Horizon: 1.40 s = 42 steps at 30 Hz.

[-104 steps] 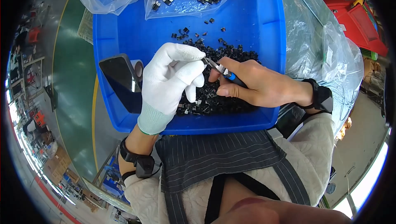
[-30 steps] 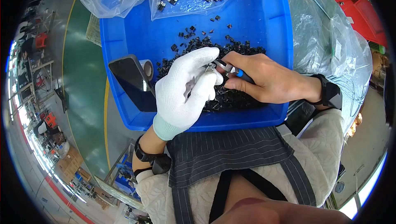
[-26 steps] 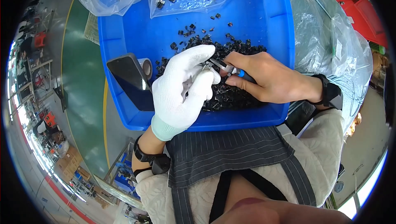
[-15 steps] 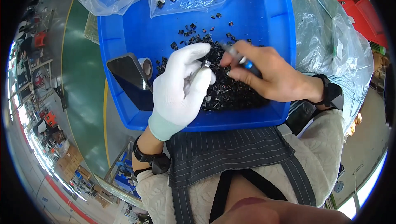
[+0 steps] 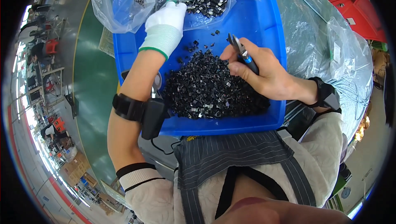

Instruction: The person picks up small components from a blue tray, trims them using pliers, and drops them back into the tray, repeating the process several times.

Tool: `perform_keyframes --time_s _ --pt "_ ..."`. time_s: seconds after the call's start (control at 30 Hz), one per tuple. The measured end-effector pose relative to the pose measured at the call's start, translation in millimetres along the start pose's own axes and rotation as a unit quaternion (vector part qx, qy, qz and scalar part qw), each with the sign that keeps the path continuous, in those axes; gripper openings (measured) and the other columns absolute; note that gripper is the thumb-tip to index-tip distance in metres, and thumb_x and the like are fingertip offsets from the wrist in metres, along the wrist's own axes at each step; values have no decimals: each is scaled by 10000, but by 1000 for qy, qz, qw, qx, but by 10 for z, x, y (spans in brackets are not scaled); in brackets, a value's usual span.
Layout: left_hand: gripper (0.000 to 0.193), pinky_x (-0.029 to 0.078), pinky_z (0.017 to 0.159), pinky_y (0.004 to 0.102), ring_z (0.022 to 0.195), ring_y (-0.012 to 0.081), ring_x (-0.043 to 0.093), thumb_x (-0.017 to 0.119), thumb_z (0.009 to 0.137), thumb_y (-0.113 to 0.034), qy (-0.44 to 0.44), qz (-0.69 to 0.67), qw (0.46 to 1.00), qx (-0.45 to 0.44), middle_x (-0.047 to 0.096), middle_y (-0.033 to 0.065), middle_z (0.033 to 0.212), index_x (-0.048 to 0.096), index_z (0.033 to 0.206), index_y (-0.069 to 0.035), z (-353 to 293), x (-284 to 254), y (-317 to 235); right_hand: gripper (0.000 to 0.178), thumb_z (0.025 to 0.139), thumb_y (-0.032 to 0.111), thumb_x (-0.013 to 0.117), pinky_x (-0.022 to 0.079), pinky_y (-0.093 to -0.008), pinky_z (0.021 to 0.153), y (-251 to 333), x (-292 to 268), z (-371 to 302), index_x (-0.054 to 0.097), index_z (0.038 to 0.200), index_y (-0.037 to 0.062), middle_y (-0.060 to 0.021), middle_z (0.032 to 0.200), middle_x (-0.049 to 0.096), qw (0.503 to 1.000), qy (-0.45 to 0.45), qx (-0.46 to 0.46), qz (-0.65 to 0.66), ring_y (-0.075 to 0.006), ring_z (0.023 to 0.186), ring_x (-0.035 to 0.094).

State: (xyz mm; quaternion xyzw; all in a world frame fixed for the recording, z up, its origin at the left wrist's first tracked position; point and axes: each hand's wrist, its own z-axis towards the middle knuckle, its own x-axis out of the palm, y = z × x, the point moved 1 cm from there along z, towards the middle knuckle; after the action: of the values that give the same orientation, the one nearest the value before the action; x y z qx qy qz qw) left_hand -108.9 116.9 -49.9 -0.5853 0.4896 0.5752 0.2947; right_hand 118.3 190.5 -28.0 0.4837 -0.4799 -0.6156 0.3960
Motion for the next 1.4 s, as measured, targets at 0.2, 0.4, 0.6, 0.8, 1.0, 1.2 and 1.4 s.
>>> perform_keyframes --time_s 0.2,0.4,0.6,0.8,1.0,1.2,1.4 --pt "237 542 738 419 875 322 657 569 819 -61 4 -2 1000 -7 584 175 1014 538 1054 -52 30 19 -83 201 934 70 544 471 -278 688 -28 -18 -14 491 1110 -12 -71 827 583 1000 8 0 -3 -137 746 579" --pt "212 547 705 407 855 317 662 585 811 -55 -18 -4 1000 -18 578 161 981 537 1017 -41 -1 65 -80 209 937 73 540 470 -278 688 -11 -21 5 489 1121 -11 -72 825 584 1000 5 -10 -17 -136 746 577" --pt "229 544 628 386 774 273 661 593 828 -52 -88 -255 963 -16 610 166 964 531 1047 -31 -316 -135 -107 217 939 69 537 480 -282 710 -23 -21 11 490 1135 -11 -74 826 586 1000 -3 -19 -5 -136 754 582" --pt "119 465 508 216 727 133 630 566 881 -43 26 -763 634 -128 634 87 879 575 998 -24 -977 -515 -460 216 936 63 541 488 -289 731 -10 -29 6 495 1131 -17 -84 853 596 1000 13 0 -11 -147 791 594" --pt "226 419 494 186 654 84 572 549 888 -17 -24 -792 591 -150 612 40 848 592 1109 -33 -1206 -471 -537 247 911 58 569 495 -326 743 -38 51 -22 494 1130 -27 -137 927 604 994 75 -8 -76 -223 850 627" --pt "308 405 505 188 626 62 544 584 863 -14 -212 -611 763 0 615 40 848 586 1169 -49 -1220 -327 -626 292 887 53 595 488 -364 739 -16 76 -45 488 1147 -24 -161 924 587 986 93 -12 -139 -294 845 619" --pt "331 421 525 203 661 71 571 635 824 2 -196 -672 714 -37 638 51 910 599 1149 -45 -1245 -278 -664 336 871 51 613 478 -379 745 -33 61 -66 476 1170 -22 -160 940 578 986 89 -23 -141 -307 831 601"
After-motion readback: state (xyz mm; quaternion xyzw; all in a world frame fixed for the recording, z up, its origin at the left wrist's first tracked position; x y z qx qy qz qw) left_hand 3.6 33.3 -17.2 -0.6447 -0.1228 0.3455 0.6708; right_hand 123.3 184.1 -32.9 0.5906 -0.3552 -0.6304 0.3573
